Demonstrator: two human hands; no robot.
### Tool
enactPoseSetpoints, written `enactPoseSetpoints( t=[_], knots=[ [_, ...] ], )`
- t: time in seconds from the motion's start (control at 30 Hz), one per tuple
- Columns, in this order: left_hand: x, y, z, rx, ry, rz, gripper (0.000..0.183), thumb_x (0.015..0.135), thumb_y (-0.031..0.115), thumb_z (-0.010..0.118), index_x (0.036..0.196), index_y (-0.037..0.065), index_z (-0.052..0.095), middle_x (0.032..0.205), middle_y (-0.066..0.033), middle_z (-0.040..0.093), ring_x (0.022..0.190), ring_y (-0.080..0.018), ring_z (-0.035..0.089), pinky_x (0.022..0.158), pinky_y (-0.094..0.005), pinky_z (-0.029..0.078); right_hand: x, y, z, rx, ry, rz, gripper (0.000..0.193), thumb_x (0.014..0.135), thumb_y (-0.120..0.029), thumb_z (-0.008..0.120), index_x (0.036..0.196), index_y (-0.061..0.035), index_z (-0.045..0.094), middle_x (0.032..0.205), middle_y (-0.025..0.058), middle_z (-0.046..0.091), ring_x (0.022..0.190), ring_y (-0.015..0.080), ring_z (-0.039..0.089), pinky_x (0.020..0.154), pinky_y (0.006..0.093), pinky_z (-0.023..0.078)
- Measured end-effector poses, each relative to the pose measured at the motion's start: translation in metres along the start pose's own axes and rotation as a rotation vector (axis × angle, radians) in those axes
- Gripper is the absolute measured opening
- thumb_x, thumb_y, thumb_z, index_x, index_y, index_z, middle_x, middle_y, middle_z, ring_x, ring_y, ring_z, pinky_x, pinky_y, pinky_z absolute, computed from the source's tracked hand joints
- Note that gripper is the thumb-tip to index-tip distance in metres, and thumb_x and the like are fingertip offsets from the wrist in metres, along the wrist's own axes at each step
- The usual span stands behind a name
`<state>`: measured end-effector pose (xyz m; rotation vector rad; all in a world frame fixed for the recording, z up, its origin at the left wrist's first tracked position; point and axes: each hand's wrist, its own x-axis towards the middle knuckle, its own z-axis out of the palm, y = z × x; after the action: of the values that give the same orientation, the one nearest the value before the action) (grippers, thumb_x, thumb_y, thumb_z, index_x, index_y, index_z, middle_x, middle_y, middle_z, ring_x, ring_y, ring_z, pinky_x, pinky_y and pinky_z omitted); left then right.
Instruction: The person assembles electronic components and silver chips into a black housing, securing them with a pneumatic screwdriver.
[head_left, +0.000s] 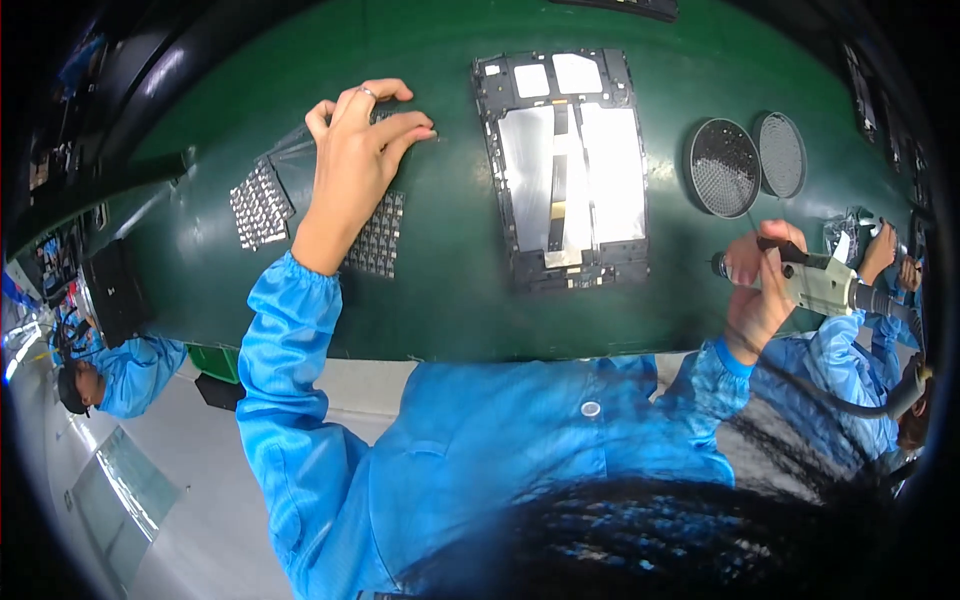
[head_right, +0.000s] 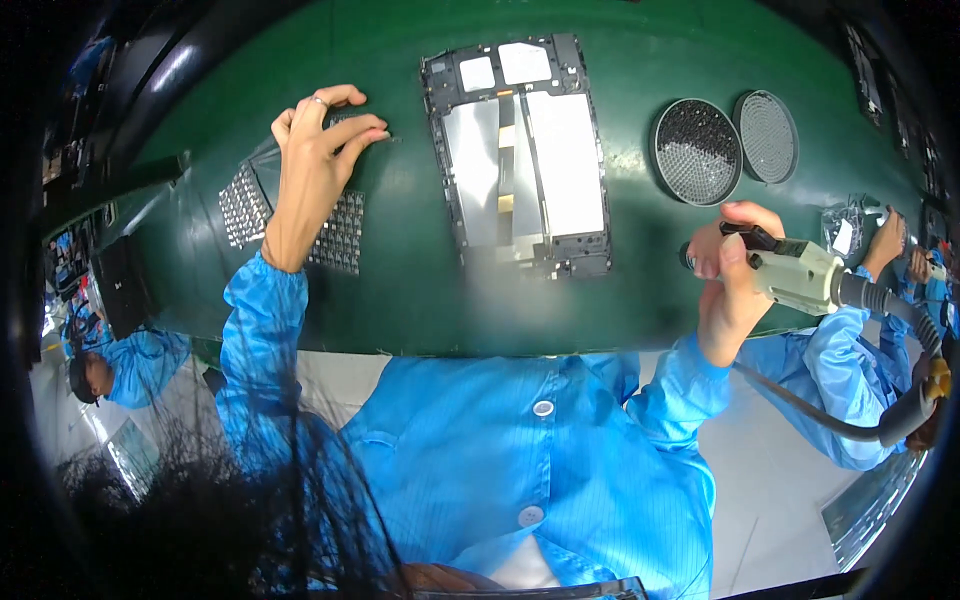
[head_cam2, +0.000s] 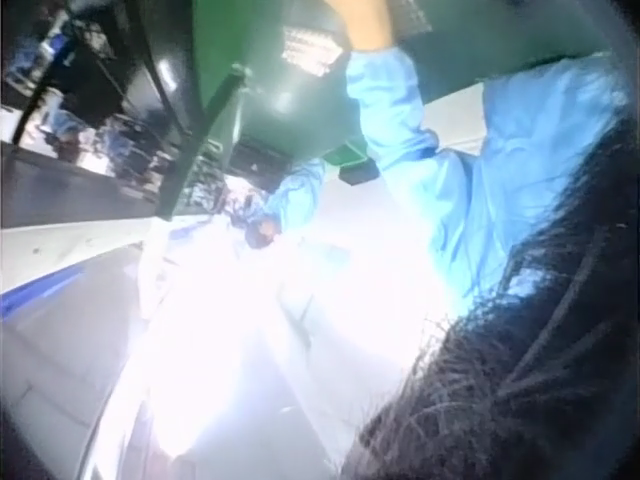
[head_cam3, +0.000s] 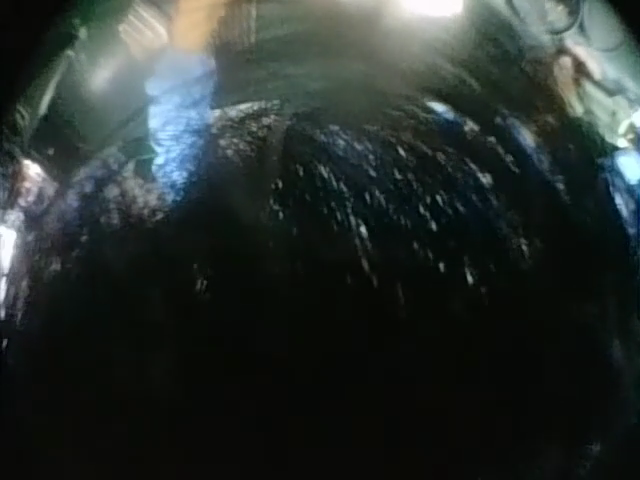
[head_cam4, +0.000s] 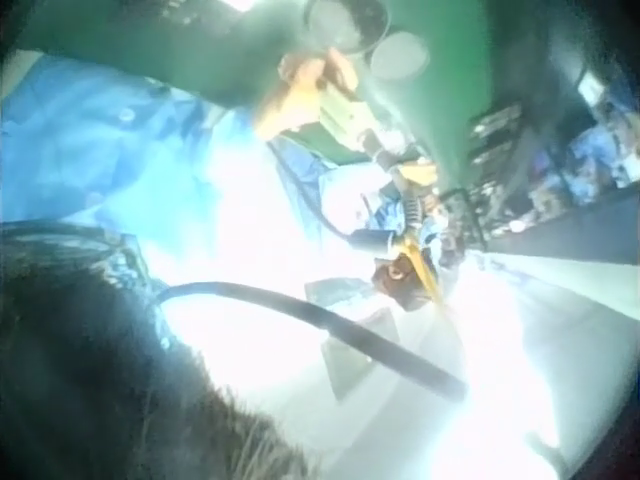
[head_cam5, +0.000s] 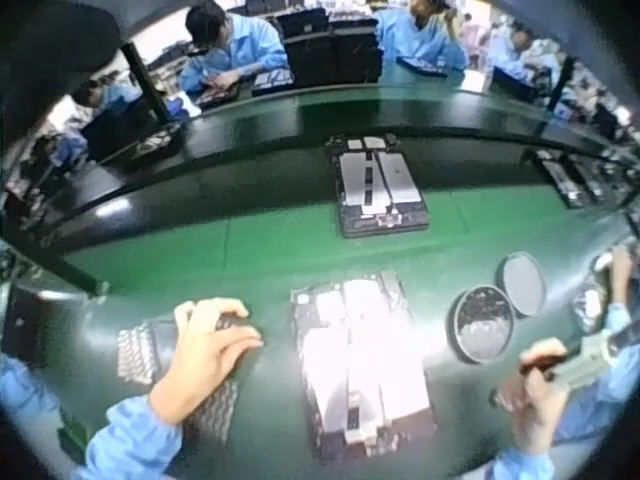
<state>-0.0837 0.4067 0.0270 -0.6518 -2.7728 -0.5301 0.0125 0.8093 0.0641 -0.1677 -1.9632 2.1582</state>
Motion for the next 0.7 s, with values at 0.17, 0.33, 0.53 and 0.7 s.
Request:
enactPoseSetpoints(
  t=[0.17,0.33,0.53,0.7],
  knots=[
    [-0.017,0.035,-0.009,-0.48,0.026,-0.276,0.02,0.083,0.006,0.073,0.103,0.008,0.078,0.09,-0.0073,0.066,0.084,-0.0205,0.063,0.079,-0.0319,0.048,-0.009,0.0,0.003,-0.015,-0.041,-0.097,0.033,0.095,-0.022,0.065,0.112,0.0031,0.055,0.065,0.0024,0.046,0.055,0.0121,0.044,0.056,0.0296,0.04],
    [-0.055,0.096,0.002,-1.027,-0.185,-0.569,0.027,0.089,0.002,0.071,0.116,0.004,0.072,0.092,-0.0068,0.069,0.084,-0.0128,0.065,0.077,-0.0242,0.051,-0.004,-0.004,0.004,0.083,0.015,-0.084,0.03,0.096,-0.021,0.063,0.112,0.0027,0.054,0.064,0.0017,0.043,0.056,0.0122,0.043,0.057,0.03,0.04],
    [-0.063,0.113,0.009,-1.009,-0.229,-0.763,0.013,0.086,0.003,0.076,0.097,-0.001,0.071,0.09,-0.0074,0.072,0.082,-0.0143,0.072,0.074,-0.0258,0.053,-0.007,0.0,-0.002,0.057,0.025,-0.068,0.033,0.095,-0.023,0.065,0.112,0.0033,0.054,0.065,0.0016,0.044,0.056,0.0121,0.043,0.057,0.03,0.04],
    [-0.063,0.116,0.012,-0.842,-0.159,-0.603,0.015,0.083,0.003,0.078,0.096,0.0,0.072,0.091,-0.0086,0.07,0.08,-0.0155,0.073,0.069,-0.0262,0.054,-0.012,0.0,-0.002,0.033,-0.031,-0.08,0.041,0.094,-0.027,0.068,0.113,0.0049,0.052,0.065,0.0009,0.044,0.056,0.0118,0.044,0.056,0.0298,0.04]
  ],
)
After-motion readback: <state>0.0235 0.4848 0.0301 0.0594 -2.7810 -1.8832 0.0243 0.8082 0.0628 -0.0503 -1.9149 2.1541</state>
